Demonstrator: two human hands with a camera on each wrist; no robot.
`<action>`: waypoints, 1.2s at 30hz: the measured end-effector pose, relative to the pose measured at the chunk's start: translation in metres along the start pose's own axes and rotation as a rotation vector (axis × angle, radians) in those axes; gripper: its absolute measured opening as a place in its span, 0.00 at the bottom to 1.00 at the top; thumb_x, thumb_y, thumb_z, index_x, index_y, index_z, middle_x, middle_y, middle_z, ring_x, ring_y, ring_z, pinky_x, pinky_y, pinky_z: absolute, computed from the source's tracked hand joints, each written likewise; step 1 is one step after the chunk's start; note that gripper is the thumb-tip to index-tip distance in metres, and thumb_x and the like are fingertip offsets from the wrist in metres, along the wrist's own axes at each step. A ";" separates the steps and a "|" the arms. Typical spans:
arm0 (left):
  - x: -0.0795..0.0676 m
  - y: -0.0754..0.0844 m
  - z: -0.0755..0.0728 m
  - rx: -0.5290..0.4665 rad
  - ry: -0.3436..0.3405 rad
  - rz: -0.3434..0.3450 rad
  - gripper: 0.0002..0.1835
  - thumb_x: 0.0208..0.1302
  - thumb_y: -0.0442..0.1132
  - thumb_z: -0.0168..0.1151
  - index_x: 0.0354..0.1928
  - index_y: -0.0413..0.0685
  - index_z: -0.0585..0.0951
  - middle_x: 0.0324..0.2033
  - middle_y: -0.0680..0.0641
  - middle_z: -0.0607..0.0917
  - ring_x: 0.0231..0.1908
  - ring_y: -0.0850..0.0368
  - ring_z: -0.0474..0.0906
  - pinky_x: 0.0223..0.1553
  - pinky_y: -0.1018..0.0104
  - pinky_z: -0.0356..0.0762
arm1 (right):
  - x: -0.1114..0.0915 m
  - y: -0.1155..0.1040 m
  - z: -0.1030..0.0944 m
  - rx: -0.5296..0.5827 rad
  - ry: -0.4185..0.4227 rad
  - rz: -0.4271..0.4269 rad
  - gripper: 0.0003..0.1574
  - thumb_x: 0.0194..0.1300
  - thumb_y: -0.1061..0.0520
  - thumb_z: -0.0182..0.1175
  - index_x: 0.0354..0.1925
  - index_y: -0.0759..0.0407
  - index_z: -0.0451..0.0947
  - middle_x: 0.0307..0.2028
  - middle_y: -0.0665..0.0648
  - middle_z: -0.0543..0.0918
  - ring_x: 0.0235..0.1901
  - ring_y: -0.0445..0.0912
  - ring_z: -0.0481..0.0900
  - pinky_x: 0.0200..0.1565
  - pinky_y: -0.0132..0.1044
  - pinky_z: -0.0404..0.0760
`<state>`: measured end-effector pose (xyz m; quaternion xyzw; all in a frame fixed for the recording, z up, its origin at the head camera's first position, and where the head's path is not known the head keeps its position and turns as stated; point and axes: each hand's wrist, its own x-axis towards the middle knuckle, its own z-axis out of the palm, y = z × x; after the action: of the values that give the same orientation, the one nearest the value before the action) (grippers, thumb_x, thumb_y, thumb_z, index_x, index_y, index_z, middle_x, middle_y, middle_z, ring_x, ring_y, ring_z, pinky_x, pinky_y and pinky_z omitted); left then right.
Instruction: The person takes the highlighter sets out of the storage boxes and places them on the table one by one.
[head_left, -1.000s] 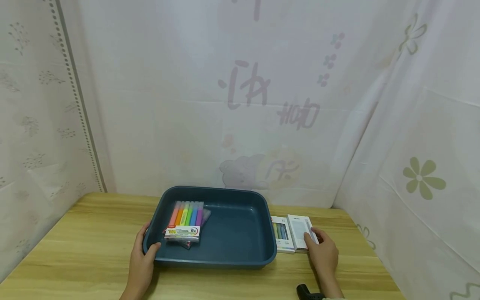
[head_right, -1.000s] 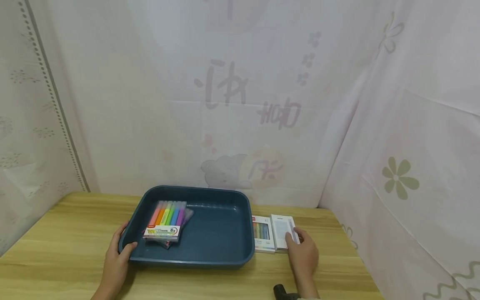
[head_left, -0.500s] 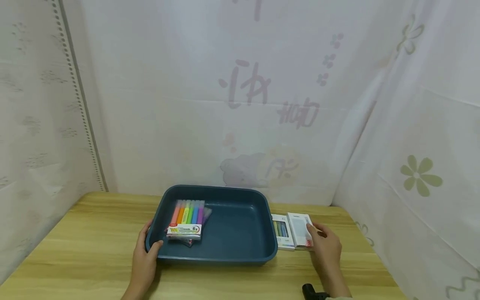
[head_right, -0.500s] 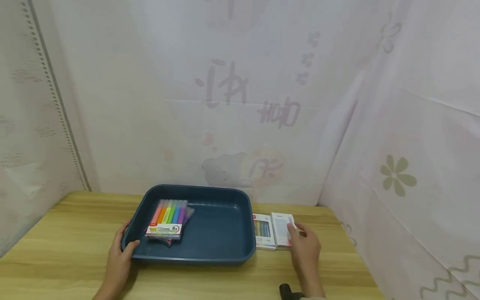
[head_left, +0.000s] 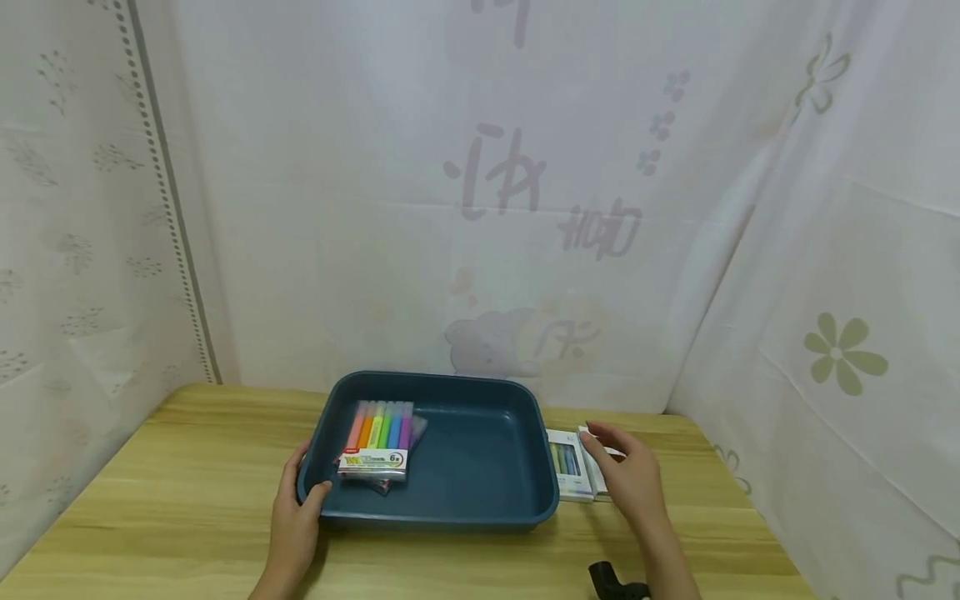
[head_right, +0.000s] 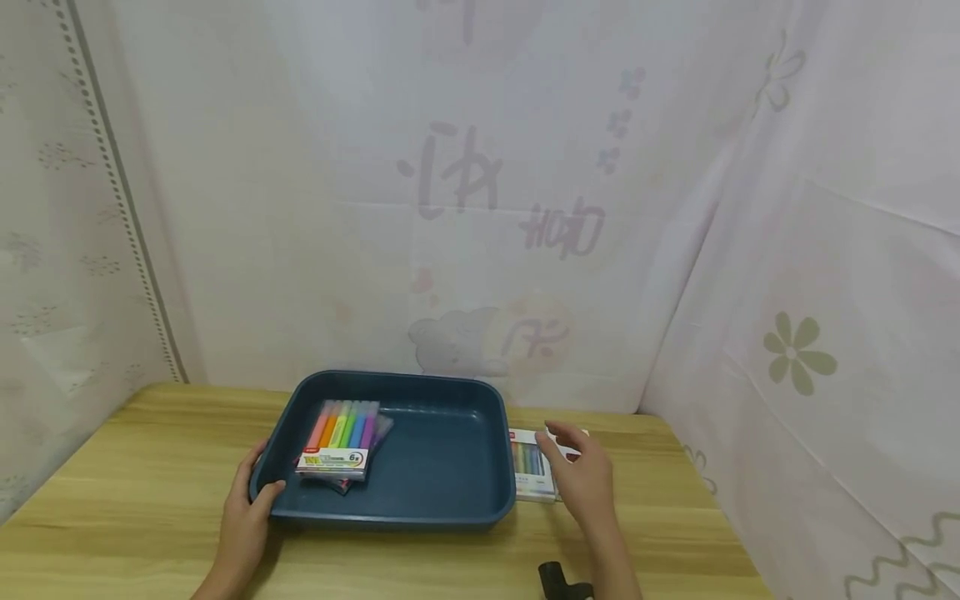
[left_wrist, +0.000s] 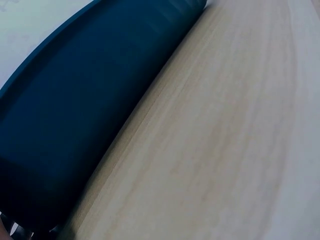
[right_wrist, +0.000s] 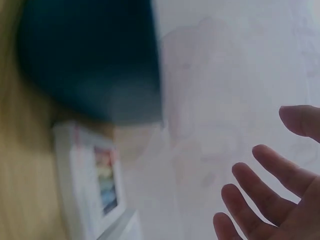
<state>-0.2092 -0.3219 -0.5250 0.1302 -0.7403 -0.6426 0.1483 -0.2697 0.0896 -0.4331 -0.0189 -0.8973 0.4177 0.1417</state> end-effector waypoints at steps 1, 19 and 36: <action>0.000 0.000 -0.001 0.001 -0.001 0.001 0.37 0.69 0.34 0.52 0.79 0.53 0.56 0.78 0.42 0.59 0.76 0.46 0.54 0.60 0.87 0.53 | -0.001 -0.006 0.002 0.008 -0.008 -0.015 0.27 0.70 0.39 0.61 0.59 0.51 0.82 0.57 0.55 0.86 0.55 0.47 0.81 0.50 0.30 0.78; 0.002 -0.001 -0.006 0.008 0.035 0.007 0.37 0.69 0.33 0.52 0.79 0.51 0.56 0.77 0.40 0.61 0.73 0.45 0.58 0.51 0.95 0.53 | 0.004 -0.088 0.054 0.220 -0.254 -0.181 0.23 0.69 0.44 0.63 0.59 0.47 0.81 0.54 0.53 0.86 0.53 0.49 0.83 0.56 0.49 0.80; 0.000 0.003 0.000 0.007 -0.001 0.005 0.37 0.70 0.33 0.51 0.79 0.54 0.56 0.76 0.40 0.61 0.72 0.45 0.60 0.51 0.93 0.55 | -0.009 -0.131 0.093 0.432 -0.294 -0.161 0.20 0.69 0.47 0.63 0.57 0.49 0.83 0.55 0.54 0.86 0.54 0.49 0.82 0.57 0.46 0.81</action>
<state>-0.2093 -0.3219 -0.5220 0.1288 -0.7430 -0.6396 0.1492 -0.2753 -0.0665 -0.3931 0.1439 -0.7970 0.5850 0.0434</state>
